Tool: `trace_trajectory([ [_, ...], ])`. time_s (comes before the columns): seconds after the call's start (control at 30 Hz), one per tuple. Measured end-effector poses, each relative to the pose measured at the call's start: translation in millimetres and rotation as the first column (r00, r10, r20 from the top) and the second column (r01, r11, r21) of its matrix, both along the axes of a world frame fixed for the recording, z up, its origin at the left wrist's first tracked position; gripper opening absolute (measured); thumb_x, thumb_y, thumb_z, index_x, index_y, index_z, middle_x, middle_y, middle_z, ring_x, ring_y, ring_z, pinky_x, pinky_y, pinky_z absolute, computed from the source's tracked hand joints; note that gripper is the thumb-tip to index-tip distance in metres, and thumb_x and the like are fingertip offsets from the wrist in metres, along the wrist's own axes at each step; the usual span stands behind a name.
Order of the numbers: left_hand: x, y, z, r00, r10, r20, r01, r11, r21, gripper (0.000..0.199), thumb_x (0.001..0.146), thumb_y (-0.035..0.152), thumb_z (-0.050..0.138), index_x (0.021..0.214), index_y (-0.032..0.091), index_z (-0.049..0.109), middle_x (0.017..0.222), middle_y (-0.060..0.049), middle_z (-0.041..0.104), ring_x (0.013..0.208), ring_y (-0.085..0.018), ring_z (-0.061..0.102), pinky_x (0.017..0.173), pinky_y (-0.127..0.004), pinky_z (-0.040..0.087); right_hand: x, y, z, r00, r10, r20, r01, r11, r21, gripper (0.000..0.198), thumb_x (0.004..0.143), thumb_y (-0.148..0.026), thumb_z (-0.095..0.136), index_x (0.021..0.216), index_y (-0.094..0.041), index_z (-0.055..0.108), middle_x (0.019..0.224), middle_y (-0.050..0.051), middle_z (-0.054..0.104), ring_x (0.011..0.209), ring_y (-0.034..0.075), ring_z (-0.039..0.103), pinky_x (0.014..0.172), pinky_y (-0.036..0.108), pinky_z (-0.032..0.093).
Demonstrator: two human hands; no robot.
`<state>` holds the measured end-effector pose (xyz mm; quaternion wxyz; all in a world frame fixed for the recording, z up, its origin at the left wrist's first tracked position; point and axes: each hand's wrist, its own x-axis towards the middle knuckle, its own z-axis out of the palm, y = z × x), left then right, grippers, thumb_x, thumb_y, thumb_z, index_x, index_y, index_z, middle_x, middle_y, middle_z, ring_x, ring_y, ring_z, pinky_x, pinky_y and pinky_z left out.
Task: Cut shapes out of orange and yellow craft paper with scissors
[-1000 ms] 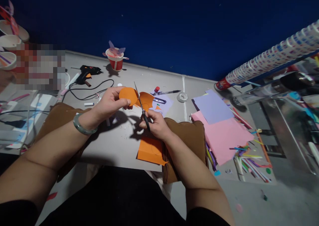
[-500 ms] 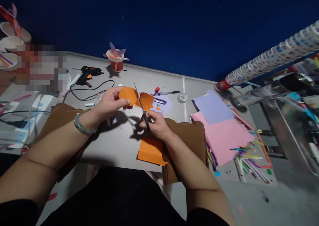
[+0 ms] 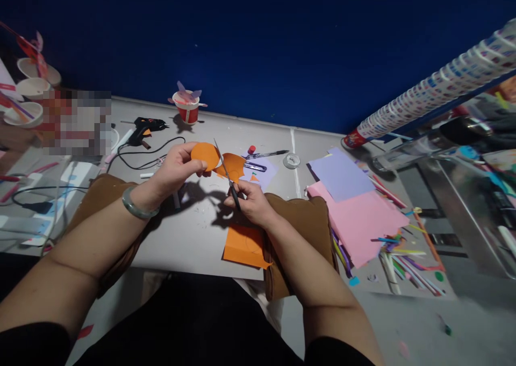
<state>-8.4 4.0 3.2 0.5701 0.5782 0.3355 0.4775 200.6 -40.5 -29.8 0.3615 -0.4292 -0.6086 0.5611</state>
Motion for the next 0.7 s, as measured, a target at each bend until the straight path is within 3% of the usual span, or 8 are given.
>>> trace_trajectory([
  [0.4, 1.2, -0.2, -0.8, 0.999, 0.011, -0.034, -0.01, 1.0, 0.014, 0.01, 0.066, 0.023, 0.063, 0.072, 0.015, 0.06, 0.057, 0.001, 0.061, 0.051, -0.009, 0.056, 0.05, -0.021, 0.046, -3.6, 2.2, -5.7, 0.999, -0.04, 0.026, 0.038, 0.997, 0.074, 0.041, 0.068, -0.051, 0.077, 0.061, -0.019, 0.053, 0.058, -0.004, 0.051, 0.056, 0.01, 0.043, 0.056, 0.025, 0.037],
  [0.57, -10.7, 3.2, 12.1, 0.994, 0.048, -0.098, -0.046, 0.999, 0.015, 0.009, 0.066, 0.022, 0.063, 0.07, 0.015, 0.06, 0.054, 0.001, 0.058, 0.051, -0.01, 0.056, 0.051, -0.021, 0.046, -7.2, 3.6, -9.6, 0.994, -0.104, 0.012, 0.103, 0.992, 0.078, 0.038, 0.071, -0.049, 0.073, 0.061, -0.021, 0.049, 0.056, -0.005, 0.047, 0.054, 0.01, 0.04, 0.054, 0.026, 0.034],
  [0.63, -20.3, 5.6, 18.7, 0.964, -0.078, -0.253, 0.082, 0.997, 0.004, 0.009, 0.067, 0.021, 0.065, 0.072, 0.015, 0.062, 0.057, 0.0, 0.06, 0.052, -0.01, 0.056, 0.052, -0.021, 0.045, -8.5, 4.5, -12.1, 0.99, -0.141, 0.001, 0.14, 0.986, 0.085, 0.039, 0.071, -0.048, 0.073, 0.06, -0.021, 0.048, 0.056, -0.006, 0.046, 0.055, 0.01, 0.038, 0.055, 0.026, 0.033],
  [0.7, -29.4, 7.4, 22.1, 0.833, -0.308, -0.46, 0.319, 0.946, -0.056, 0.009, 0.067, 0.022, 0.068, 0.072, 0.015, 0.065, 0.057, 0.0, 0.061, 0.049, -0.01, 0.054, 0.047, -0.021, 0.039, -9.0, 5.6, -14.3, 0.986, -0.169, -0.006, 0.169, 0.981, 0.097, 0.041, 0.071, -0.048, 0.073, 0.059, -0.021, 0.045, 0.057, -0.006, 0.046, 0.056, 0.01, 0.038, 0.057, 0.027, 0.033],
])
